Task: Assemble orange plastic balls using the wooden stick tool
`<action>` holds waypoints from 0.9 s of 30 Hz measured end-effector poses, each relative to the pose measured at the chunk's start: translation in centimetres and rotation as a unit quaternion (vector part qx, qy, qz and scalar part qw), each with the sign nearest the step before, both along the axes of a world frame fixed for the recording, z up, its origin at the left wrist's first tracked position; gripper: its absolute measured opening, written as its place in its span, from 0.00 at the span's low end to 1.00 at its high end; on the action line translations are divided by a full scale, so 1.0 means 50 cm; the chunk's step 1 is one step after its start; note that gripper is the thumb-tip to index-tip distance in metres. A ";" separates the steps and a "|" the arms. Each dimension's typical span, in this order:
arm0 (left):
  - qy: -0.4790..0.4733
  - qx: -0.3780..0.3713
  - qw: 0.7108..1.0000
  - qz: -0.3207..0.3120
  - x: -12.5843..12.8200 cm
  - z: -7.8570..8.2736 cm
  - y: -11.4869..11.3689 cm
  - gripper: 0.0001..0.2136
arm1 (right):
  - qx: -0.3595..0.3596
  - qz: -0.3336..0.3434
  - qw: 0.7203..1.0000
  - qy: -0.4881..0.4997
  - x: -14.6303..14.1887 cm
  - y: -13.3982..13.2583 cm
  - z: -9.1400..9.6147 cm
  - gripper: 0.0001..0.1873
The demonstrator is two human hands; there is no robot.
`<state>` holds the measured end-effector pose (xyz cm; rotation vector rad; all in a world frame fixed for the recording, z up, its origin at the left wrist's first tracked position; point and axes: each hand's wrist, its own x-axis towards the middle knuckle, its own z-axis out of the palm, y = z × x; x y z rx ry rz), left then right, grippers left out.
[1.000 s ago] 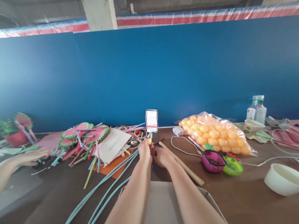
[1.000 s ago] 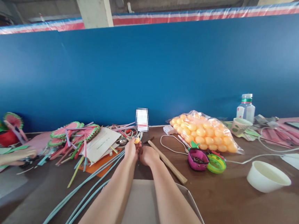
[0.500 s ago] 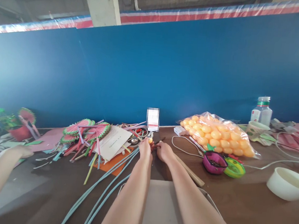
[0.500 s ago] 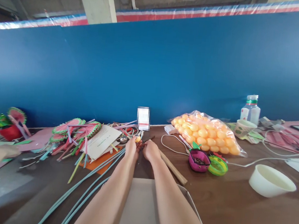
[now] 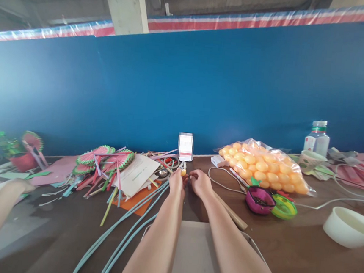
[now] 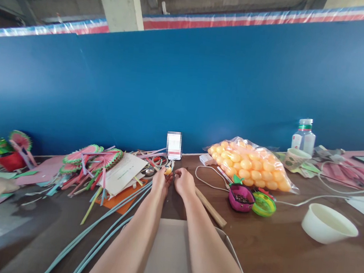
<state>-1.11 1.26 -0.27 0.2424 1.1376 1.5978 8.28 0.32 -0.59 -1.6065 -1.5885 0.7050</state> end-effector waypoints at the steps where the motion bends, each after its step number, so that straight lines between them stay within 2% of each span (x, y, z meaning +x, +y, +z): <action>1: 0.001 0.000 1.000 -0.004 0.000 0.000 0.000 0.04 | 0.003 0.000 1.000 0.010 0.000 0.001 0.000 0.11; 9: 0.000 0.000 1.000 -0.010 0.000 -0.003 0.003 0.04 | 0.017 -0.005 0.996 0.092 0.001 0.005 -0.004 0.11; 27: 0.004 0.004 1.000 -0.029 0.003 0.009 -0.007 0.05 | 0.066 -0.024 0.993 0.097 0.003 -0.002 0.009 0.08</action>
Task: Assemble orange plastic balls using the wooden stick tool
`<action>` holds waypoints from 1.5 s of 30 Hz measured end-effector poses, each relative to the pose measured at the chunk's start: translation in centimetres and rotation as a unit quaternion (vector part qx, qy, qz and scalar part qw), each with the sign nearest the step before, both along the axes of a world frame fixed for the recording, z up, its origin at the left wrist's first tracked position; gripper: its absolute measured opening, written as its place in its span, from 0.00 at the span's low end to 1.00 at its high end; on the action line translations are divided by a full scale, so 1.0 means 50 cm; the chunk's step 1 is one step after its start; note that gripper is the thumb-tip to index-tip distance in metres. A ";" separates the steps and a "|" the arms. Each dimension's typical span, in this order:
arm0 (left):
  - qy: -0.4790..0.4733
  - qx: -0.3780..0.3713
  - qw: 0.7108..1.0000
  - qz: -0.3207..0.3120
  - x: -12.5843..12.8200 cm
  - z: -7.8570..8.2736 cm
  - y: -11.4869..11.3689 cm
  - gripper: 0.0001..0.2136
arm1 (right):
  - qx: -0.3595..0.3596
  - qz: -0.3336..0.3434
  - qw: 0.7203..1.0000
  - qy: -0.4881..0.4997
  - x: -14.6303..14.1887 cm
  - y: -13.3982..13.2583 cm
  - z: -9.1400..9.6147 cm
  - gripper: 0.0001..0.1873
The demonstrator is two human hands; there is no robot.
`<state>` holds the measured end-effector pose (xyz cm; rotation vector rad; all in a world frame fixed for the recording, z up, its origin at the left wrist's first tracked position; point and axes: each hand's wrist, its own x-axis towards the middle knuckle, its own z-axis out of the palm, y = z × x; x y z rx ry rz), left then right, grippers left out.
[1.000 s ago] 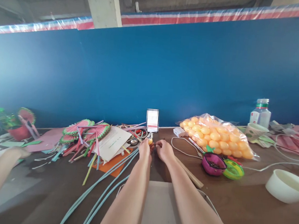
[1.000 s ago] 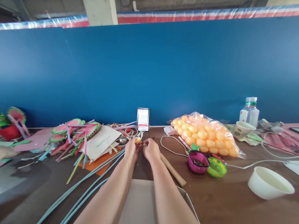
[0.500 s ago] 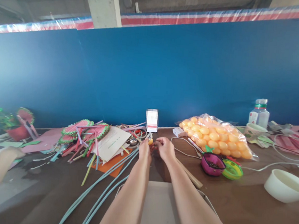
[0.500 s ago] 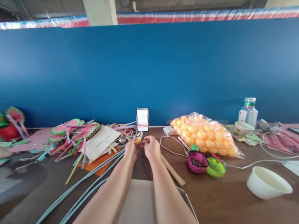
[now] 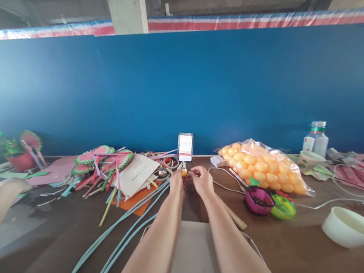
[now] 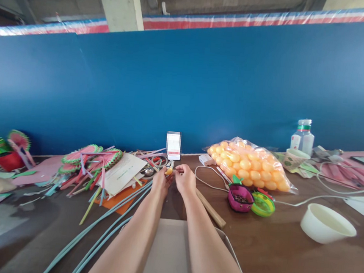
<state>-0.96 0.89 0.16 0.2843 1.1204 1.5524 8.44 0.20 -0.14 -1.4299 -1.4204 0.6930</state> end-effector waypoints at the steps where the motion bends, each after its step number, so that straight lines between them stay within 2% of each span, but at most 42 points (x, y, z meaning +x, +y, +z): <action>1: 0.001 0.000 1.000 0.000 0.000 0.000 0.000 0.05 | 0.001 -0.004 1.000 0.005 0.000 0.000 0.000 0.08; 5: -0.009 0.006 1.000 0.001 0.000 0.000 0.000 0.05 | -0.005 0.005 0.999 0.035 0.000 -0.002 0.006 0.06; 11: -0.053 0.015 0.998 0.003 0.001 0.003 0.004 0.05 | -0.089 0.004 0.984 0.153 0.005 -0.006 0.026 0.09; 18: -0.009 0.001 0.995 0.098 -0.010 0.007 0.002 0.05 | -0.110 -0.054 0.977 0.177 0.021 0.007 0.017 0.08; 21: 0.015 0.001 0.993 0.117 -0.014 0.007 0.001 0.06 | -0.105 -0.072 0.985 0.118 0.035 0.011 0.010 0.10; 24: 0.027 0.005 0.991 0.128 -0.016 0.009 0.000 0.06 | -0.106 -0.073 0.991 -0.043 0.054 -0.001 0.023 0.09; 26: 0.021 0.007 0.992 0.126 -0.018 0.013 -0.001 0.06 | -0.145 -0.050 0.975 -0.162 0.065 -0.018 0.042 0.08; 29: 0.008 0.007 0.993 0.120 -0.019 0.020 -0.002 0.06 | -0.184 -0.042 0.950 -0.248 0.075 -0.043 0.074 0.09; 33: 0.009 0.010 0.994 0.107 -0.019 0.021 -0.003 0.06 | -0.210 -0.028 0.937 -0.278 0.075 -0.051 0.085 0.09; 40: 0.012 0.005 0.995 0.104 -0.016 0.011 -0.001 0.06 | -0.223 -0.005 0.930 -0.291 0.067 -0.034 0.054 0.10; 45: 0.004 -0.004 0.994 0.105 -0.013 0.006 0.000 0.06 | -0.212 -0.001 0.931 -0.298 0.061 -0.030 0.046 0.08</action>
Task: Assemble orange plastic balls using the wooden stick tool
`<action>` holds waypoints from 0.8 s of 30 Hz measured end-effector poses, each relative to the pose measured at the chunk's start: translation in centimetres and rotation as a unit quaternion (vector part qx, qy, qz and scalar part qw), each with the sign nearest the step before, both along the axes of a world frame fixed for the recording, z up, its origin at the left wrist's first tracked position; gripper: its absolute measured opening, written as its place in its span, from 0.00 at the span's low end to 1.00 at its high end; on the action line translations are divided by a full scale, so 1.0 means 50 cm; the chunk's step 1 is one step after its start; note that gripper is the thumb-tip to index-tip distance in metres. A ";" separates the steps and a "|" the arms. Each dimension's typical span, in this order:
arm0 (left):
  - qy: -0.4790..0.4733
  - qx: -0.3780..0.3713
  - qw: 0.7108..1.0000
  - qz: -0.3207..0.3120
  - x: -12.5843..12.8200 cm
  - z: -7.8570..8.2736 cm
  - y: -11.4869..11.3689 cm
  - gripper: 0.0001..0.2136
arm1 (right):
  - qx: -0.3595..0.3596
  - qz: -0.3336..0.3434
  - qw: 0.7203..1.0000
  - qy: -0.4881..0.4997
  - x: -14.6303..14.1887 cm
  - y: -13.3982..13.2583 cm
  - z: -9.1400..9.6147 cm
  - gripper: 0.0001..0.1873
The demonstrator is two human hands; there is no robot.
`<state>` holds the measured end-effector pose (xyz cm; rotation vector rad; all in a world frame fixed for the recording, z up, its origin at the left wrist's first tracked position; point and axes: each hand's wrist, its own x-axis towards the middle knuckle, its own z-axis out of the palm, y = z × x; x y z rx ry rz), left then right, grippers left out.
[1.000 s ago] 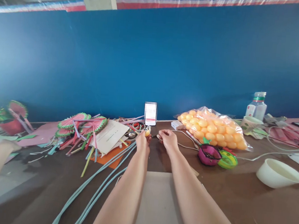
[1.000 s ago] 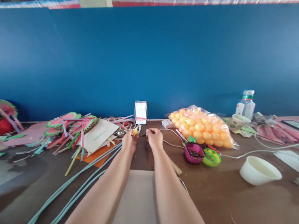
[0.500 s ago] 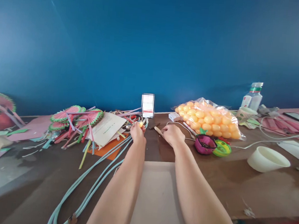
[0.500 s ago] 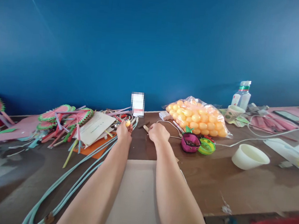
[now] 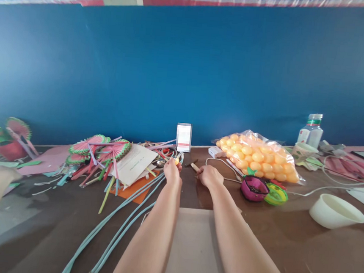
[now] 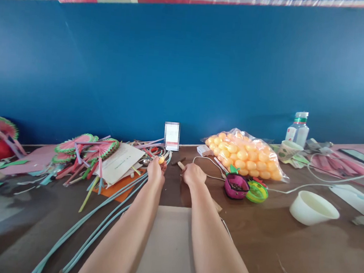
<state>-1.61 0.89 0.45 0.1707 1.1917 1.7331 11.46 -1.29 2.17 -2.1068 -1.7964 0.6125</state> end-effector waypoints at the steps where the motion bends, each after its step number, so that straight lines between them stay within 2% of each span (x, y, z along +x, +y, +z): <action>1: 0.000 0.001 1.000 -0.001 0.000 -0.001 0.000 0.05 | 0.001 0.001 1.000 -0.003 -0.001 0.001 0.000 0.08; 7: -0.005 0.002 1.000 -0.005 0.001 -0.002 0.000 0.05 | -0.009 0.002 0.999 -0.031 -0.006 0.004 -0.004 0.11; 16: 0.000 0.015 1.000 -0.019 0.003 -0.012 0.003 0.05 | 0.009 0.023 0.999 -0.041 -0.009 0.004 -0.012 0.10; 24: -0.011 0.006 1.000 -0.020 0.004 -0.007 0.000 0.05 | 0.022 0.032 0.998 -0.048 -0.009 0.007 -0.019 0.09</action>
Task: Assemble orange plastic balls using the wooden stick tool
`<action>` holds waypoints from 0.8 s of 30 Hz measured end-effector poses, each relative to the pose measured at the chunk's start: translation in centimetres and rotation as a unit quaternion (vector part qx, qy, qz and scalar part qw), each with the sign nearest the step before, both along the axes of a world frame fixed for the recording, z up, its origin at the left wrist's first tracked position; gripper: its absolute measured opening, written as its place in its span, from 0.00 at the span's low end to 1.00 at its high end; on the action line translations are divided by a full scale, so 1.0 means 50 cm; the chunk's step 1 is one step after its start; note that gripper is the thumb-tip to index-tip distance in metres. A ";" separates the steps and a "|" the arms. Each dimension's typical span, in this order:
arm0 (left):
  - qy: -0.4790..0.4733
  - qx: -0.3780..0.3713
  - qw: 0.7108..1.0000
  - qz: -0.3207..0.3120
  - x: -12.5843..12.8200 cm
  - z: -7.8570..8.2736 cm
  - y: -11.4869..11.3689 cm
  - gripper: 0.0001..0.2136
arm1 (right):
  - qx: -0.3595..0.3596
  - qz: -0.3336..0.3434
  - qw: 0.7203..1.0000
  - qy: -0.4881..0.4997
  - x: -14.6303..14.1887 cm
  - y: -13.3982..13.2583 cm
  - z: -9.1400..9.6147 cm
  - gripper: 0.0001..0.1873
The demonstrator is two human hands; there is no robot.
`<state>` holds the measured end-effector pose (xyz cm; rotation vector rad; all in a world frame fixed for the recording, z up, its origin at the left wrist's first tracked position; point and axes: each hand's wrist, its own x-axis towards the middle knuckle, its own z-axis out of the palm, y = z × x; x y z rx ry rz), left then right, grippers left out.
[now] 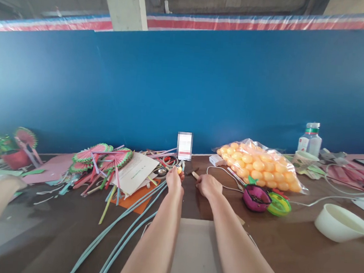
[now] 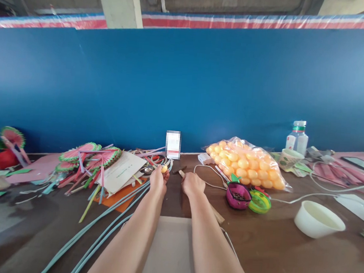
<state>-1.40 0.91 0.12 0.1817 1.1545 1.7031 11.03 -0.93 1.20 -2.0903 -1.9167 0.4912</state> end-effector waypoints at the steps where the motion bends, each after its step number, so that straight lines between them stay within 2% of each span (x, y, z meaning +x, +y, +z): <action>1: -0.001 -0.001 1.000 0.000 0.000 0.000 0.000 0.05 | 0.002 0.001 1.000 0.000 0.000 -0.001 0.000 0.09; 5: 0.004 0.002 1.000 -0.005 -0.001 0.000 0.001 0.05 | 0.021 -0.001 0.999 0.029 -0.002 -0.007 0.006 0.07; 8: 0.002 0.002 1.000 -0.004 -0.001 0.002 0.002 0.05 | 0.070 0.000 0.993 0.090 -0.006 -0.010 0.014 0.07; 13: -0.009 -0.001 1.000 -0.006 0.000 0.007 0.003 0.05 | 0.144 -0.005 0.962 0.231 -0.010 -0.002 0.010 0.05; 18: -0.014 -0.006 1.000 -0.005 0.000 0.008 0.004 0.04 | 0.140 -0.016 0.935 0.326 -0.011 0.004 0.001 0.04; 24: -0.012 -0.004 1.000 -0.007 0.001 0.011 0.002 0.04 | 0.106 -0.023 0.915 0.388 -0.014 -0.001 0.011 0.05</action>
